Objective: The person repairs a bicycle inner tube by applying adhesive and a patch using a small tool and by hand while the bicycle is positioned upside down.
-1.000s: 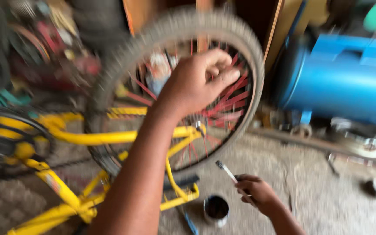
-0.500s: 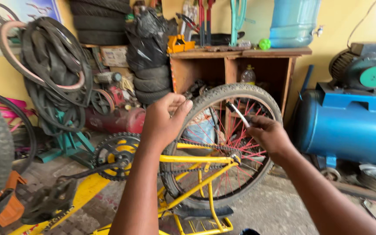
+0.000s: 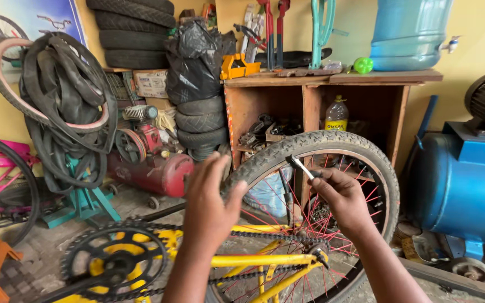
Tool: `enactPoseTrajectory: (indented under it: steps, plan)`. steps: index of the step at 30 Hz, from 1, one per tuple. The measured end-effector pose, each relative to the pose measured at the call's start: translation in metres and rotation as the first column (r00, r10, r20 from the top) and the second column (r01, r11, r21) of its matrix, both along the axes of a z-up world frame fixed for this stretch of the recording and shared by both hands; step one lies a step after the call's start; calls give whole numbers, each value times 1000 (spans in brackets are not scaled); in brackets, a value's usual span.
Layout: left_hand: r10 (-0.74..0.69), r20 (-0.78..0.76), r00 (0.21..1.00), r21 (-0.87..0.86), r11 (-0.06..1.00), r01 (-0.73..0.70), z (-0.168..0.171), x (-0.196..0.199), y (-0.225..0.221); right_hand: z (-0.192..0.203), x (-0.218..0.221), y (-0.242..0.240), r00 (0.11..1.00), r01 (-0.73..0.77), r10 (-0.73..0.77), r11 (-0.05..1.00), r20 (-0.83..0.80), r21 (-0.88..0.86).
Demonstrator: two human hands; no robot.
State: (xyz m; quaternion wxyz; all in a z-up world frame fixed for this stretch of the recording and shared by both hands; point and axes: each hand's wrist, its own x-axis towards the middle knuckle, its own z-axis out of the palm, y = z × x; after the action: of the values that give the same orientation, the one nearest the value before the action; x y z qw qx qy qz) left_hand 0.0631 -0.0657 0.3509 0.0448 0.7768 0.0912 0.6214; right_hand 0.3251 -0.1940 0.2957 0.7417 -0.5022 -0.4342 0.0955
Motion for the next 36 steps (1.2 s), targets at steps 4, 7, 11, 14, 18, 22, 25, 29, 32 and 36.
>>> enactPoseTrajectory:
  steps: [4, 7, 11, 14, 18, 22, 25, 29, 32, 36]
  plan:
    - [65, 10, 998, -27, 998, -65, -9, 15, 22, -7, 21, 12, 999, -36, 39, 993, -26, 111]
    - [84, -94, 992, -43, 995, -88, -16, 22, 29, -23, 22, 17, 983, -6, 40, 983, -181, 184]
    - [16, -152, 988, -179, 983, -43, -16, 30, 27, -37, 22, 19, 982, 82, -57, 988, -182, 130]
    - [-7, -184, 983, -252, 967, -41, -13, 29, 22, -36, 23, 23, 992, 42, -23, 988, -123, 149]
    - [39, -210, 977, -257, 962, -94, -11, 30, 18, -41, 26, 26, 984, 24, 2, 990, -180, 142]
    - [41, -224, 974, -295, 949, -108, -10, 29, 16, -45, 27, 31, 985, 17, 12, 987, -175, 159]
    - [15, -174, 985, -216, 975, -53, -10, 29, 15, -46, 23, 36, 982, -21, 56, 982, -179, 189]
    - [27, -185, 982, -235, 969, -71, -10, 30, 14, -45, 18, 39, 982, 27, 3, 988, -187, 154]
    - [19, -189, 982, -246, 967, -66, -10, 28, 15, -47, 17, 40, 969, 32, 15, 982, -246, 184]
    - [39, -219, 975, -304, 947, -106, -9, 25, 17, -48, 23, 39, 942, 56, 19, 975, -334, 214]
